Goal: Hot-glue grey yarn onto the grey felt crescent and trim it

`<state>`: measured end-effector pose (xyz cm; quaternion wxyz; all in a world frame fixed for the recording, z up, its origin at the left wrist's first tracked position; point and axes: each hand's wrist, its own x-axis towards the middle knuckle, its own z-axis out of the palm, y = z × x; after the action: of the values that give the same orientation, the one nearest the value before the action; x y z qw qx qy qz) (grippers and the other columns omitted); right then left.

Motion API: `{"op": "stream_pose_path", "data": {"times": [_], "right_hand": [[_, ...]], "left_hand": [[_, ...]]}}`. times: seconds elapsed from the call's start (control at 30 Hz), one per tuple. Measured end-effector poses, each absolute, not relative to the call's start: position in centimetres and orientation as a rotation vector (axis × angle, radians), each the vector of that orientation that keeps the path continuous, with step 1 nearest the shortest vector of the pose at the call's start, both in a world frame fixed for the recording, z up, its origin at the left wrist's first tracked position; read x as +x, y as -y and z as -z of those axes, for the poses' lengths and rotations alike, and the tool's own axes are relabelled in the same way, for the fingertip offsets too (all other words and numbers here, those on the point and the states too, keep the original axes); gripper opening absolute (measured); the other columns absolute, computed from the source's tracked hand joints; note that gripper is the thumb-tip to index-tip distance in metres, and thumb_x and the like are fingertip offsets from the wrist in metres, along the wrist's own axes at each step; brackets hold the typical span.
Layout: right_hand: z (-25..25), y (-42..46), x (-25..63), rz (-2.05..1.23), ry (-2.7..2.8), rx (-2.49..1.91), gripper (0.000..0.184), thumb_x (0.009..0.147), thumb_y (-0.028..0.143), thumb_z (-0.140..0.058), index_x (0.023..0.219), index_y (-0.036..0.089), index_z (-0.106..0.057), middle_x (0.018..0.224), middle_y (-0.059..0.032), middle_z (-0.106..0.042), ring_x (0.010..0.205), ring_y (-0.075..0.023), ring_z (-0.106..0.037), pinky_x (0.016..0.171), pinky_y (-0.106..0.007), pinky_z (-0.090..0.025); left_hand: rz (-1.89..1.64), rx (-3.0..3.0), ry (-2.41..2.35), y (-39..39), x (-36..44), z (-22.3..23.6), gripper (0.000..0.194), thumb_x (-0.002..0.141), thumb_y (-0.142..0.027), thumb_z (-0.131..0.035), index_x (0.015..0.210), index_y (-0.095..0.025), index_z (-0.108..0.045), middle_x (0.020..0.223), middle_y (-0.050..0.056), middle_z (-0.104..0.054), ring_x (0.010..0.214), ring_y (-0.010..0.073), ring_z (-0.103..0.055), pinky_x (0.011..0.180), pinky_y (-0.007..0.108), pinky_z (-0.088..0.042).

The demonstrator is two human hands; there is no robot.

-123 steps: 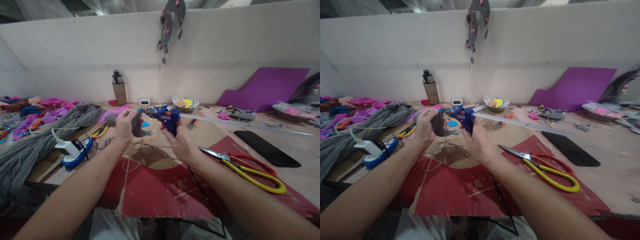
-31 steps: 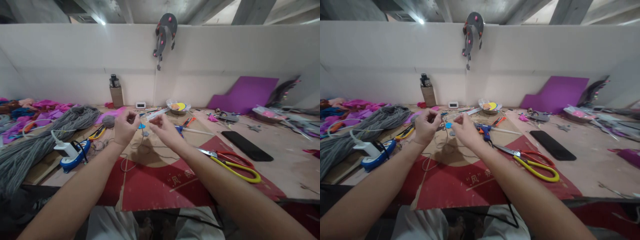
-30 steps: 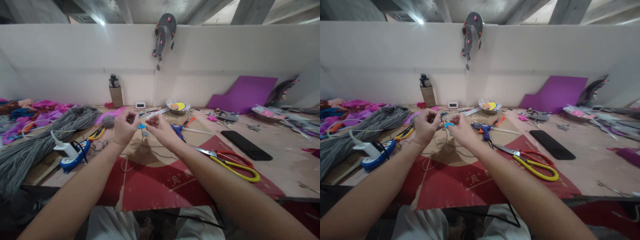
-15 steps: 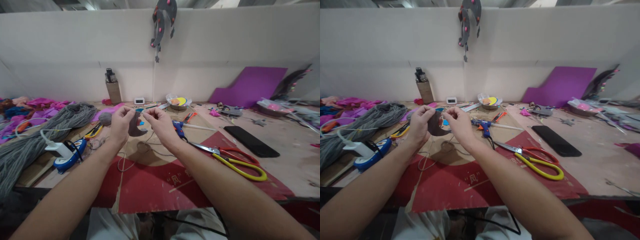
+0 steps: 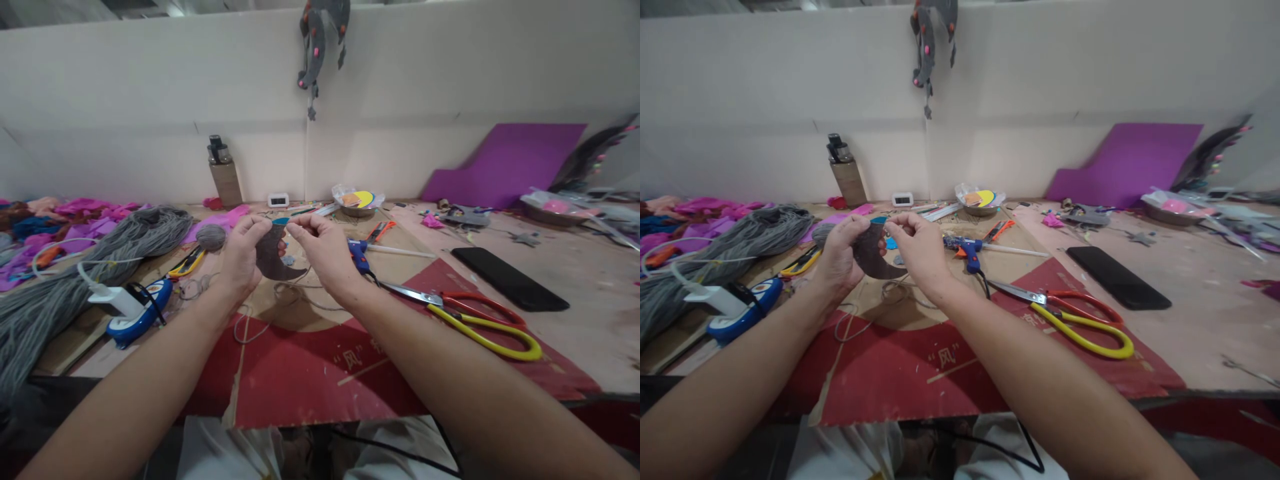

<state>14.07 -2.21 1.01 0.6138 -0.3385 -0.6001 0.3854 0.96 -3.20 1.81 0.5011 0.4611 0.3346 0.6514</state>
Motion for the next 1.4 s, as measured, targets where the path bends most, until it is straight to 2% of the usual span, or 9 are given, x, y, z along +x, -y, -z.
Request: {"op": "stream_pose_path", "data": {"times": [0.1,0.23,0.43,0.53,0.7,0.9,1.23,1.4], "right_hand": [[-1.05,2.31,13.95,-0.956,1.341,-0.748,0.012,0.078,0.030,-0.065,0.078,0.018,-0.067,0.074,0.0011,-0.065,0.069,-0.0113,-0.053,0.069,-0.027,-0.043],[-1.13,2.34,13.92,-1.024,1.311,-0.739,0.012,0.077,0.031,-0.065,0.076,0.019,-0.066,0.074,0.0003,-0.065,0.071,-0.0126,-0.056,0.070,-0.027,-0.045],[-1.15,2.38,14.05,-1.104,1.253,-0.745,0.015,0.074,0.035,-0.067,0.074,0.020,-0.064,0.070,0.0019,-0.060,0.062,-0.0101,-0.050,0.053,-0.023,-0.036],[-1.28,2.56,14.04,-1.140,1.237,-0.718,0.014,0.073,0.033,-0.067,0.071,0.020,-0.062,0.067,0.0031,-0.057,0.057,-0.0083,-0.045,0.049,-0.022,-0.032],[-1.79,3.10,13.99,-1.207,1.239,-0.686,0.015,0.074,0.032,-0.065,0.067,0.020,-0.059,0.063,0.0036,-0.056,0.052,-0.0074,-0.043,0.048,-0.023,-0.032],[-1.63,3.03,13.99,-1.172,1.235,-0.702,0.014,0.071,0.033,-0.067,0.070,0.020,-0.060,0.066,0.0036,-0.057,0.054,-0.0076,-0.044,0.049,-0.023,-0.034],[-1.67,3.04,14.22,-1.129,1.200,-0.746,0.014,0.075,0.033,-0.065,0.074,0.020,-0.060,0.065,0.0050,-0.054,0.050,-0.0059,-0.040,0.046,-0.022,-0.031],[-1.37,2.78,14.33,-1.052,1.230,-0.753,0.014,0.074,0.033,-0.067,0.077,0.019,-0.064,0.065,0.0049,-0.052,0.054,-0.0070,-0.038,0.048,-0.022,-0.031]], "left_hand": [[-1.566,1.106,-0.796,3.20,0.92,-1.82,0.023,0.067,-0.031,-0.072,0.071,-0.019,-0.053,0.062,-0.003,-0.062,0.049,0.0107,-0.058,0.047,0.023,-0.049],[-1.538,1.125,-0.790,3.19,0.82,-1.84,0.020,0.069,-0.031,-0.071,0.072,-0.020,-0.054,0.063,-0.002,-0.062,0.050,0.0115,-0.058,0.048,0.024,-0.050],[-1.492,1.160,-0.775,3.28,0.70,-1.87,0.018,0.072,-0.030,-0.067,0.072,-0.020,-0.052,0.070,0.000,-0.066,0.054,0.0121,-0.060,0.051,0.025,-0.051],[-1.488,1.167,-0.759,3.30,0.72,-1.85,0.017,0.073,-0.030,-0.066,0.072,-0.020,-0.052,0.069,0.000,-0.065,0.055,0.0126,-0.060,0.051,0.025,-0.050],[-1.494,1.132,-0.725,3.45,0.83,-1.89,0.021,0.078,-0.040,-0.061,0.072,-0.020,-0.056,0.068,0.001,-0.064,0.054,0.0141,-0.060,0.050,0.027,-0.050],[-1.487,1.200,-0.744,3.65,0.98,-1.95,0.025,0.069,-0.032,-0.074,0.072,-0.020,-0.052,0.065,-0.002,-0.062,0.052,0.0116,-0.057,0.048,0.024,-0.049],[-1.296,1.125,-0.747,2.82,1.13,-1.98,0.026,0.072,-0.036,-0.078,0.080,-0.020,-0.060,0.070,0.000,-0.064,0.057,0.0132,-0.061,0.058,0.029,-0.054],[-1.343,1.045,-0.755,2.79,1.50,-1.80,0.024,0.073,-0.030,-0.078,0.079,-0.018,-0.058,0.067,-0.001,-0.059,0.052,0.0088,-0.053,0.051,0.022,-0.048]]}}
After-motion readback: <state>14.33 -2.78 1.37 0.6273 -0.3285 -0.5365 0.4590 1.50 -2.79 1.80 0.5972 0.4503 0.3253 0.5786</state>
